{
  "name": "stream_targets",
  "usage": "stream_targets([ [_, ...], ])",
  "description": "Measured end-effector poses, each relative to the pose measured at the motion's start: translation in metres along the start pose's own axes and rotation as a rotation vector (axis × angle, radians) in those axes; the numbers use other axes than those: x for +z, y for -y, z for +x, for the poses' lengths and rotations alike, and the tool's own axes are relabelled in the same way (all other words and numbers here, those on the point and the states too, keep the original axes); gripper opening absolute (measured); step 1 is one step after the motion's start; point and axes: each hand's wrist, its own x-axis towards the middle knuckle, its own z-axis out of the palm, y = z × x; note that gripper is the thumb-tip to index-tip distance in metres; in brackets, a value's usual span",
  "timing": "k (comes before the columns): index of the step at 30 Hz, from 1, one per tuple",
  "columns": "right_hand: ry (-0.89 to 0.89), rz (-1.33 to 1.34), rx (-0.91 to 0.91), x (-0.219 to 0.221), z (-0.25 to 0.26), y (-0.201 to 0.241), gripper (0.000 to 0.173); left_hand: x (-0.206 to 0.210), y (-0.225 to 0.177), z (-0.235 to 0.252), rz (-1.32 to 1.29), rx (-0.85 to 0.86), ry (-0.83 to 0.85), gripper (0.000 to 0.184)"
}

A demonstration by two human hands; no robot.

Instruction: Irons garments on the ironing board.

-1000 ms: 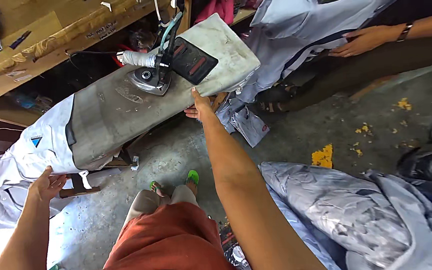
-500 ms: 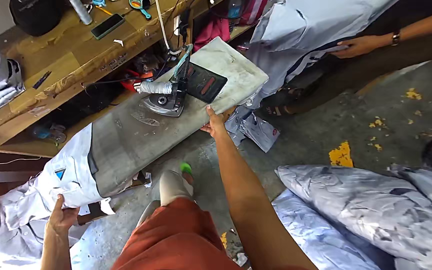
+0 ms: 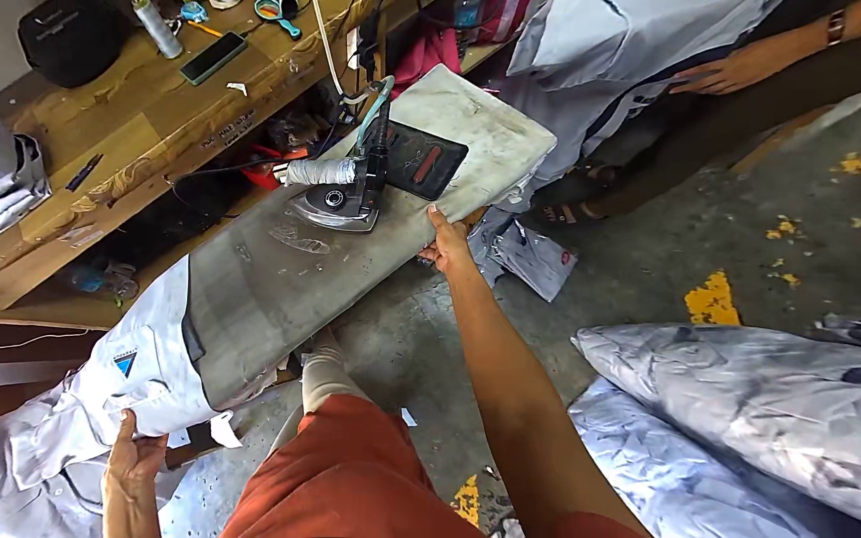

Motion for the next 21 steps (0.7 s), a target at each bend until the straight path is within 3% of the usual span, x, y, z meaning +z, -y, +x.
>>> stream_targets([
  [21,0.002,-0.017,-0.002,-0.007,0.000,0.011,0.067,0.016,-0.022,-0.003,0.048,0.028,0.097,0.037],
])
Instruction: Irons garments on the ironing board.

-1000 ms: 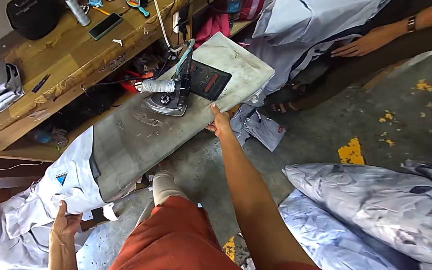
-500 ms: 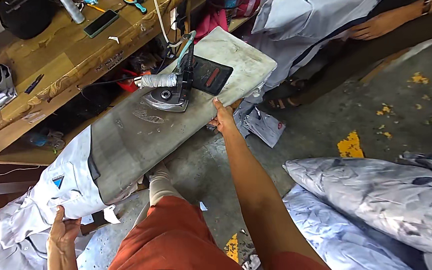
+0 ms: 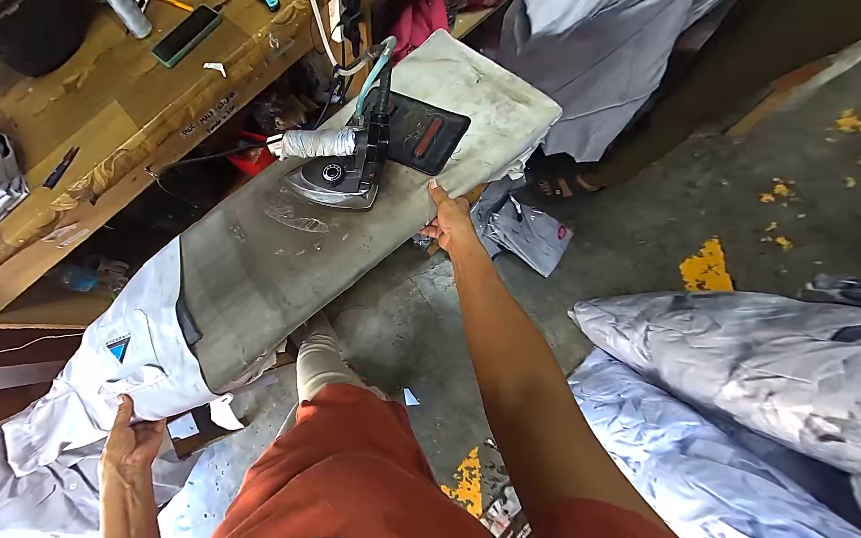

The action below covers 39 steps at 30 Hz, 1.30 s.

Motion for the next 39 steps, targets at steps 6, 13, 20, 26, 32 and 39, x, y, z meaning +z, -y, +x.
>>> stream_targets([
  [6,-0.008,-0.004,-0.010,0.003,0.000,-0.009,0.065,-0.013,0.011,0.001,0.008,-0.040,-0.023,0.038],
  [13,-0.007,0.051,0.015,0.008,-0.007,-0.014,0.065,-0.019,0.013,0.004,0.014,-0.056,-0.029,0.041],
  [20,-0.032,-0.012,0.080,0.009,-0.017,-0.010,0.072,-0.027,0.013,0.006,0.038,-0.147,-0.035,0.051],
  [26,-0.077,-0.192,0.128,0.005,-0.017,0.001,0.071,-0.022,0.013,0.002,-0.018,-0.164,-0.083,0.052],
  [32,-0.118,-0.268,0.139,0.005,-0.017,0.007,0.070,-0.023,0.013,0.004,-0.011,-0.158,-0.070,0.049],
  [39,-0.104,-0.253,0.149,0.005,-0.014,0.007,0.070,-0.025,0.016,0.008,-0.036,-0.152,-0.063,0.049],
])
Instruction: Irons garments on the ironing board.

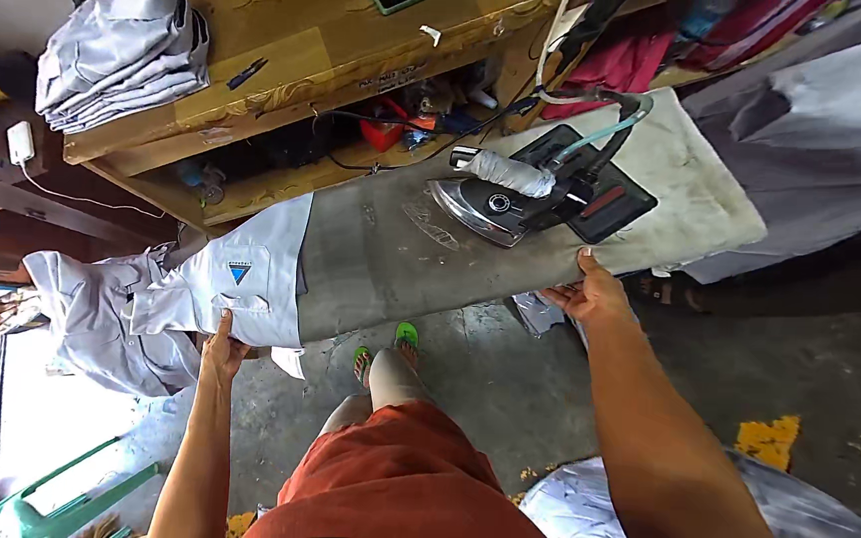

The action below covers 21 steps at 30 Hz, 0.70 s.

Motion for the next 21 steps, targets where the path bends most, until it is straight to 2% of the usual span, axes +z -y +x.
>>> stream_targets([
  [6,-0.015,-0.048,0.021,0.0019,-0.0081,0.0044,0.070,0.0037,-0.0002,-0.0021,0.010,-0.027,-0.049,0.051],
  [21,0.030,-0.057,-0.059,0.0023,-0.0050,-0.0007,0.062,0.0005,-0.0022,-0.0006,0.030,-0.054,-0.079,0.054],
])
